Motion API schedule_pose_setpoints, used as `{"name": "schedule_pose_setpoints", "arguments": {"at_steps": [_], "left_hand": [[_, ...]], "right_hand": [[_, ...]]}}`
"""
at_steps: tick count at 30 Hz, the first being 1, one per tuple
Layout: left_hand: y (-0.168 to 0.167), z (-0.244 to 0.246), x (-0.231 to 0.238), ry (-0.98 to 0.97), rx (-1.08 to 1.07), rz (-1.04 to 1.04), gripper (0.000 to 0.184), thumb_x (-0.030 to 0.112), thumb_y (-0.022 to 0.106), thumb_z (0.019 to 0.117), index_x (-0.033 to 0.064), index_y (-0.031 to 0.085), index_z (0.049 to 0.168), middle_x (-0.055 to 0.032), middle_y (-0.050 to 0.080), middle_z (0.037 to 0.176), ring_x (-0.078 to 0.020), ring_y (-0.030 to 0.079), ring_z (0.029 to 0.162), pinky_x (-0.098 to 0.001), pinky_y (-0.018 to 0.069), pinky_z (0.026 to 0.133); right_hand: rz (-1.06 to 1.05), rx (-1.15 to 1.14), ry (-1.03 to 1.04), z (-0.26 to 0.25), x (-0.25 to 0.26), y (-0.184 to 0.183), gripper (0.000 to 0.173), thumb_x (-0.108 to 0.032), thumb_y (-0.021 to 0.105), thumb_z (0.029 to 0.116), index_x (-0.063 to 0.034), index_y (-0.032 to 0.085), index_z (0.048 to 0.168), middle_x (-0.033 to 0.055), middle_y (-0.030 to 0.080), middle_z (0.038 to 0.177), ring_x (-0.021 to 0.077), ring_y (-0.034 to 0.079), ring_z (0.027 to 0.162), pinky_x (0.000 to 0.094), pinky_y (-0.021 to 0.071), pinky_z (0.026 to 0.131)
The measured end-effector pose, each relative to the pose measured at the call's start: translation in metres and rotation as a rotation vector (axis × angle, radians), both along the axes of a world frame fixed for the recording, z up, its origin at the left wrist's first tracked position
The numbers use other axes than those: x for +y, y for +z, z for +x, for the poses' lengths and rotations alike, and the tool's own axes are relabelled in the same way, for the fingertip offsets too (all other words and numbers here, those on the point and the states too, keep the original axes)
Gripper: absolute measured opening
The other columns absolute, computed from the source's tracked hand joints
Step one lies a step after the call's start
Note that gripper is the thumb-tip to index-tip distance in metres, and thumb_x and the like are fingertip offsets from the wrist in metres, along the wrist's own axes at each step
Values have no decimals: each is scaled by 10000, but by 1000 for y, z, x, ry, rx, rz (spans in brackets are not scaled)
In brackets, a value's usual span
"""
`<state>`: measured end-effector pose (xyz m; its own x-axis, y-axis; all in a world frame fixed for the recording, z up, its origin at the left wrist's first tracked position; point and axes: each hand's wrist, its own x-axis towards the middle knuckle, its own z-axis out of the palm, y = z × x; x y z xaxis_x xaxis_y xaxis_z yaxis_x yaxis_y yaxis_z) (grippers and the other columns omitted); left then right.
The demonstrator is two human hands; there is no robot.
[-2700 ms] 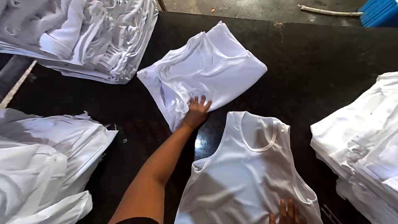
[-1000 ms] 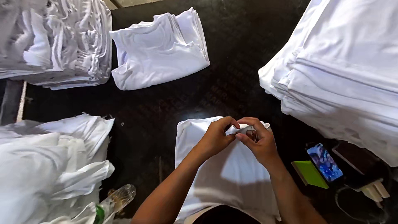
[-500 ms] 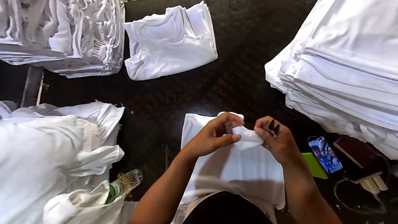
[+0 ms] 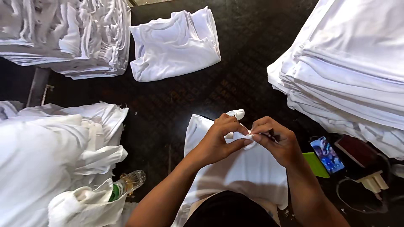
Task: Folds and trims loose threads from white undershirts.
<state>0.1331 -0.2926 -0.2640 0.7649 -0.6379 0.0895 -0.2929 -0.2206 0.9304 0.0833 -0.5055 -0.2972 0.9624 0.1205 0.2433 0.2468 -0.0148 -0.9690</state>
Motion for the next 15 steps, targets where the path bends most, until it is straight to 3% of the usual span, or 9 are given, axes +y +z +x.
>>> {"name": "schedule_pose_setpoints", "arguments": {"at_steps": [4,7,10,12,15], "left_hand": [[7,-4,-3,20,6,66,140,193,714,930,56,743,937,41,666,872,-43,555,945,-306,389,943],[13,-6,-6,21,-22,99,134,181,714,923,51,744,917,31,661,833,-52,555,899,-314,385,919],[15,-6,-5,-6,11,52,142,175,714,923,38,753,929,40,656,834,-25,546,896,-262,401,888],[15,-6,-5,-15,67,15,136,156,714,923,33,767,942,53,666,847,-1,542,901,-236,402,876],[15,-6,-2,-20,169,-46,116,135,717,923,35,769,951,82,666,864,39,544,900,-180,428,841]], "right_hand": [[-196,-93,-26,-1,1,12,263,-253,674,985,-6,738,1050,34,651,1022,-95,509,786,41,414,685],[-275,-178,-57,-2,3,19,204,-172,656,984,18,717,940,82,671,950,-58,557,794,45,439,712],[-103,-16,27,-1,0,22,183,-174,631,995,-15,679,917,-21,654,928,-99,548,788,48,446,683],[-45,122,85,-1,-7,24,181,-231,655,978,-50,662,967,-90,625,917,-119,513,746,55,430,646],[-195,223,141,-2,-25,29,471,-486,664,943,-76,561,1151,-105,599,925,-105,528,772,85,460,685]]}}
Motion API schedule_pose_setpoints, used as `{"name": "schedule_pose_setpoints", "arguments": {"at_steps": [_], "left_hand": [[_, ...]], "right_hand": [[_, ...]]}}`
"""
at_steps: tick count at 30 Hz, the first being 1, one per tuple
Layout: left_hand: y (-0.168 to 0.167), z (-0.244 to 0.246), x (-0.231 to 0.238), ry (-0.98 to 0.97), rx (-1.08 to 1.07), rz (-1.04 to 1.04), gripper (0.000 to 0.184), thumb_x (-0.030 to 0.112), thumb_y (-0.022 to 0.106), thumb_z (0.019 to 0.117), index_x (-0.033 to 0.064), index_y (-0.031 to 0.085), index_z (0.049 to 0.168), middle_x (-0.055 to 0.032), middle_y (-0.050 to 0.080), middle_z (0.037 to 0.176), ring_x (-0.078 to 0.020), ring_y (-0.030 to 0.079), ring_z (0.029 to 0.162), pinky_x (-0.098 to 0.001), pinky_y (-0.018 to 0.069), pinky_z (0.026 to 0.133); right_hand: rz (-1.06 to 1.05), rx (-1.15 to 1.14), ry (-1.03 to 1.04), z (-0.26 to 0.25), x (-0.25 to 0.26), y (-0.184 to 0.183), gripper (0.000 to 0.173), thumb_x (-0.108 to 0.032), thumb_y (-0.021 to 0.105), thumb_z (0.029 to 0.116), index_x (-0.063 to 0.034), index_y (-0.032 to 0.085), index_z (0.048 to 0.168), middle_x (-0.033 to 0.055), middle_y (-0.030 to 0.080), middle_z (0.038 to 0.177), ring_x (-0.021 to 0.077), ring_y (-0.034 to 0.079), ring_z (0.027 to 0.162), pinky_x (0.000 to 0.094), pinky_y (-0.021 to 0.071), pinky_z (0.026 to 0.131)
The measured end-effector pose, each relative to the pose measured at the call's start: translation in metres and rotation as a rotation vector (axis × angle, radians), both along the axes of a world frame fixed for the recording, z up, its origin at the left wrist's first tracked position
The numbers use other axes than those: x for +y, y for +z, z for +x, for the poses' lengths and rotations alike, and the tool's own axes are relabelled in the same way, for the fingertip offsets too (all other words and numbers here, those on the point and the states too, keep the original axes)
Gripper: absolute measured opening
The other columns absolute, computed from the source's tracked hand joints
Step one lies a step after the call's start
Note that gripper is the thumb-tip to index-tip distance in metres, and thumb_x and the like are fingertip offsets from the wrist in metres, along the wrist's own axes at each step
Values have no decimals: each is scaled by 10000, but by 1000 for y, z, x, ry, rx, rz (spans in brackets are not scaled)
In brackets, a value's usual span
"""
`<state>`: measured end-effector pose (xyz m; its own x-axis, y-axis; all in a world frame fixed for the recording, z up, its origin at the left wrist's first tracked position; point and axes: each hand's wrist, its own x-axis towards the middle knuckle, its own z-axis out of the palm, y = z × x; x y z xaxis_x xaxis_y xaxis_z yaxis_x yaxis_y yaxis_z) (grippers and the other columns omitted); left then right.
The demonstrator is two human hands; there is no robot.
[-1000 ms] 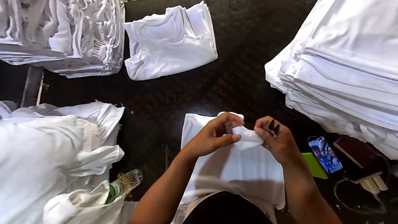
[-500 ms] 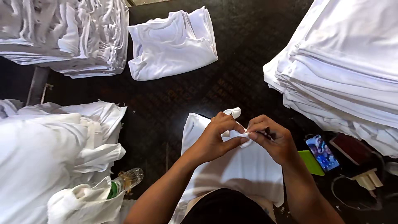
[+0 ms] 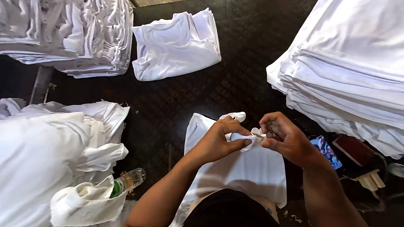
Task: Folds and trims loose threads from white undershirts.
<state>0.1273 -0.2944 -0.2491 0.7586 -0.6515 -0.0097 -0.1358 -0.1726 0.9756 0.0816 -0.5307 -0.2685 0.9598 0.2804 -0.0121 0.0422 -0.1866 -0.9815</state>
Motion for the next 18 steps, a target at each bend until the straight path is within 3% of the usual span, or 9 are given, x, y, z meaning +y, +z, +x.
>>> {"name": "schedule_pose_setpoints", "arguments": {"at_steps": [1,3,7,18], "left_hand": [[1,0,1,3,30,-16,104,125,720,921,36,765,950,89,658,860,46,545,890,-163,436,823],[3,1,2,10,80,-33,80,113,724,916,47,760,945,100,647,859,54,550,878,-144,448,804],[6,1,1,7,135,-48,50,102,727,904,69,758,925,114,637,856,53,553,870,-140,452,791],[6,0,-2,-20,71,-5,82,115,725,906,53,767,939,110,651,851,56,541,892,-154,428,816]], "right_hand": [[-45,-2,22,-1,-6,0,492,-501,619,970,-66,549,1189,-89,600,934,-94,536,795,99,467,712],[-70,-77,54,-4,-14,-2,407,-388,572,1026,-12,597,1179,-39,614,927,-76,540,792,104,468,714],[26,-195,67,-5,-18,-11,371,-326,646,1008,25,702,1116,28,684,1048,-44,619,908,111,530,794],[33,-258,48,-4,-8,-7,280,-266,671,993,3,727,1047,9,704,1020,-47,630,972,102,520,857]]}}
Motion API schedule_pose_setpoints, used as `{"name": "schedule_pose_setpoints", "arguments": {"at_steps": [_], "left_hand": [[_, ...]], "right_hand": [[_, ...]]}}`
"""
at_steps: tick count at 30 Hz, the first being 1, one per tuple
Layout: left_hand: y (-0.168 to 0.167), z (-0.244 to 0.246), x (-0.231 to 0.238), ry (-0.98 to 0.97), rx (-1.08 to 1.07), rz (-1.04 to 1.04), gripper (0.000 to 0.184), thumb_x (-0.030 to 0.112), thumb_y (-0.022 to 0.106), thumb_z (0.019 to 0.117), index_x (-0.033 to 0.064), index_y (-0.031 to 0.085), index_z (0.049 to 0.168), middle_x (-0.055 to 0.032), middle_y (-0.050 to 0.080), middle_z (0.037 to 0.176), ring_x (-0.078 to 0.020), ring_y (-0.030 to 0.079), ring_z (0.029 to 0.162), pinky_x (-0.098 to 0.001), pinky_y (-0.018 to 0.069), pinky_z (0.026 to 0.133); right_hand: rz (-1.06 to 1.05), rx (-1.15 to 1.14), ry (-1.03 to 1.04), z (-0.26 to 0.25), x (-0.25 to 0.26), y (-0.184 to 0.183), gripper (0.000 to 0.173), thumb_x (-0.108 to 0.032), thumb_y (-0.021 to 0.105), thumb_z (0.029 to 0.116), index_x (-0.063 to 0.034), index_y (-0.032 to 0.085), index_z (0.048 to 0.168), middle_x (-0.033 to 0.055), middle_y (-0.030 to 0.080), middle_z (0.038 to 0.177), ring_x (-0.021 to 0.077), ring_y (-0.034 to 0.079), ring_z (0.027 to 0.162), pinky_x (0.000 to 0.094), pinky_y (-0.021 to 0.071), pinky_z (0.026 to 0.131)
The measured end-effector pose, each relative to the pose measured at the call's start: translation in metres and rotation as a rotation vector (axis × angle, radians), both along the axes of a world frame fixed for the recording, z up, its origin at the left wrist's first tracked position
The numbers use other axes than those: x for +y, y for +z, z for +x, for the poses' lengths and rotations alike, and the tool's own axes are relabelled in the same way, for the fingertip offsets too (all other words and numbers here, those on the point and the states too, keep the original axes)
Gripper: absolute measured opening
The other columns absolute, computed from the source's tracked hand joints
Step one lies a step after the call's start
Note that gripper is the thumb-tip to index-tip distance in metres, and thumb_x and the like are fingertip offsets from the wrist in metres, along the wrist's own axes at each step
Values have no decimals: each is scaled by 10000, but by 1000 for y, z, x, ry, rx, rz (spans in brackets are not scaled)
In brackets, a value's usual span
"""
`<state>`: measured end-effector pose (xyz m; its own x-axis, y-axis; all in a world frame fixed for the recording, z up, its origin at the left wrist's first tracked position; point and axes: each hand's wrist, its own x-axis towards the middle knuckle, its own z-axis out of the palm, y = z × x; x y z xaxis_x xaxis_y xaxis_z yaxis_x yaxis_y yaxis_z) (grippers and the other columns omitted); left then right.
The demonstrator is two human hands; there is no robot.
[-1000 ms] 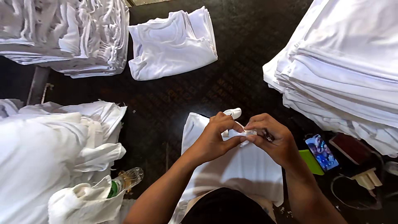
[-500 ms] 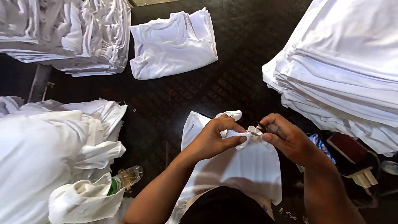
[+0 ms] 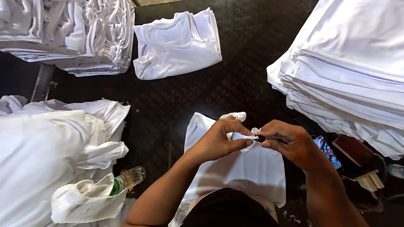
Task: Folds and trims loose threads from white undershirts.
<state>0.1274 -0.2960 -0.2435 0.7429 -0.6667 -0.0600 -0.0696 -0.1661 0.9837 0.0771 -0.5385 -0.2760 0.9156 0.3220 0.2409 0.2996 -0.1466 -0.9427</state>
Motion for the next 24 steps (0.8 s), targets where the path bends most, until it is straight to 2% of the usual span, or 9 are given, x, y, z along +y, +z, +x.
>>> {"name": "schedule_pose_setpoints", "arguments": {"at_steps": [7,24], "left_hand": [[1,0,-2,-9,-65,69,124,169,726,916,56,774,930,91,669,854,41,542,899,-187,419,836],[6,-3,-6,-38,-124,146,125,168,732,904,49,771,900,71,669,823,19,529,879,-226,381,843]], "right_hand": [[-42,-37,-37,-2,-1,0,261,-254,673,993,-3,731,1038,22,708,1012,-47,629,964,95,512,848],[-163,-121,-61,-7,4,9,264,-243,667,994,10,734,1029,77,706,1008,-24,621,947,76,482,828]]}}
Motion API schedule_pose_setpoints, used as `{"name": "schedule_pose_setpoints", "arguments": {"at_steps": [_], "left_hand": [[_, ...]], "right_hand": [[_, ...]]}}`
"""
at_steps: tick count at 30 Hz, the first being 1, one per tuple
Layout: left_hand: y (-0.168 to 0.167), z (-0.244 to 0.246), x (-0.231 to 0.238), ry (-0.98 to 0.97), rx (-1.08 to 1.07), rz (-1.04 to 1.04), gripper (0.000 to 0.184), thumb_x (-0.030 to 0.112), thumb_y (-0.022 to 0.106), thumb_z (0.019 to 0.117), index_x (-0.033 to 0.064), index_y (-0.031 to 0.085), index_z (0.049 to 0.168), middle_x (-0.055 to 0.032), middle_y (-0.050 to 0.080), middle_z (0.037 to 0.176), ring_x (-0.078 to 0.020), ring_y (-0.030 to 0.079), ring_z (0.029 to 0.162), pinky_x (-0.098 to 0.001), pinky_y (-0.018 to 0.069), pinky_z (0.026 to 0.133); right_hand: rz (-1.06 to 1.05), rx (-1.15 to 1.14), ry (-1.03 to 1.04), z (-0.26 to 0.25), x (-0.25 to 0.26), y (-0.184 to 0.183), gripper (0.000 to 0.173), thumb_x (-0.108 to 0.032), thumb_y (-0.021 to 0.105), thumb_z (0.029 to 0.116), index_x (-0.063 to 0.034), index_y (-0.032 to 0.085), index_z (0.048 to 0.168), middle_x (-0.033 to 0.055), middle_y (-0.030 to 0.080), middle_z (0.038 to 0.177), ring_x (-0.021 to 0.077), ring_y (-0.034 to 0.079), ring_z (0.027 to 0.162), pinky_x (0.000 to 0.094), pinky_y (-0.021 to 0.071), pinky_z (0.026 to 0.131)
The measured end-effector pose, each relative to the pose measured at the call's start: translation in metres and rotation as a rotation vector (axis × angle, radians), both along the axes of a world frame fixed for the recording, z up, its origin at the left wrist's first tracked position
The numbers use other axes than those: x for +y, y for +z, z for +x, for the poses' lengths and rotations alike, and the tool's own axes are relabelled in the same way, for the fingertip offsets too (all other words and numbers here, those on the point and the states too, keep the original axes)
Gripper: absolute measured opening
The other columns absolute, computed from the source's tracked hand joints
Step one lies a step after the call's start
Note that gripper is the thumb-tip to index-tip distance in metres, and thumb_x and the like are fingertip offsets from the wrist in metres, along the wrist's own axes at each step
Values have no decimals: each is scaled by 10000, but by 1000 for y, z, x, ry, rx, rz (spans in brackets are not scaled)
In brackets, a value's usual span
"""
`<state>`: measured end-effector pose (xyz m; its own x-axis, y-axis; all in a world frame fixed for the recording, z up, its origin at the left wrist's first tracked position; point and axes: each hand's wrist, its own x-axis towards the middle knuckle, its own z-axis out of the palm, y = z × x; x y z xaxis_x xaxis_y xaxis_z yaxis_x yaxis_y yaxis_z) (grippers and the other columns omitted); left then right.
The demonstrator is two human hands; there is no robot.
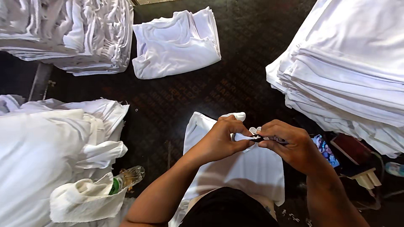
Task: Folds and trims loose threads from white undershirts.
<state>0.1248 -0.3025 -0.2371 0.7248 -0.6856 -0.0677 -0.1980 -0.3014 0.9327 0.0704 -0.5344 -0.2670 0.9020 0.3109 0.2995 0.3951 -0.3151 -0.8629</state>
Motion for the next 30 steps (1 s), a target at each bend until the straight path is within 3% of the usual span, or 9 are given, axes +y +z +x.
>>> {"name": "schedule_pose_setpoints", "arguments": {"at_steps": [8,18,25,30], "left_hand": [[0,-1,-2,10,-10,20,128,168,735,898,45,769,892,57,674,826,5,532,873,-242,382,841],[1,-1,-1,8,-23,17,145,187,730,909,49,769,893,60,673,830,8,534,874,-231,391,842],[1,-1,0,16,-38,7,136,179,732,906,49,771,899,62,676,833,10,531,870,-238,382,846],[2,-2,-3,3,-79,45,125,166,732,896,49,773,882,43,673,809,-23,540,856,-274,380,848]], "right_hand": [[-71,-17,-16,-2,-1,2,301,-279,652,999,6,729,1062,94,704,1036,-11,619,945,78,471,837],[-21,-31,-4,-1,-3,-2,261,-237,639,1012,6,736,1009,79,712,987,-14,638,944,83,491,842],[-10,20,18,-1,-5,-2,298,-268,631,1018,14,721,1050,83,699,1019,-20,622,950,81,484,839],[-99,-32,-19,-3,1,3,292,-274,623,1018,-6,738,1045,98,710,1017,11,637,938,92,484,830]]}}
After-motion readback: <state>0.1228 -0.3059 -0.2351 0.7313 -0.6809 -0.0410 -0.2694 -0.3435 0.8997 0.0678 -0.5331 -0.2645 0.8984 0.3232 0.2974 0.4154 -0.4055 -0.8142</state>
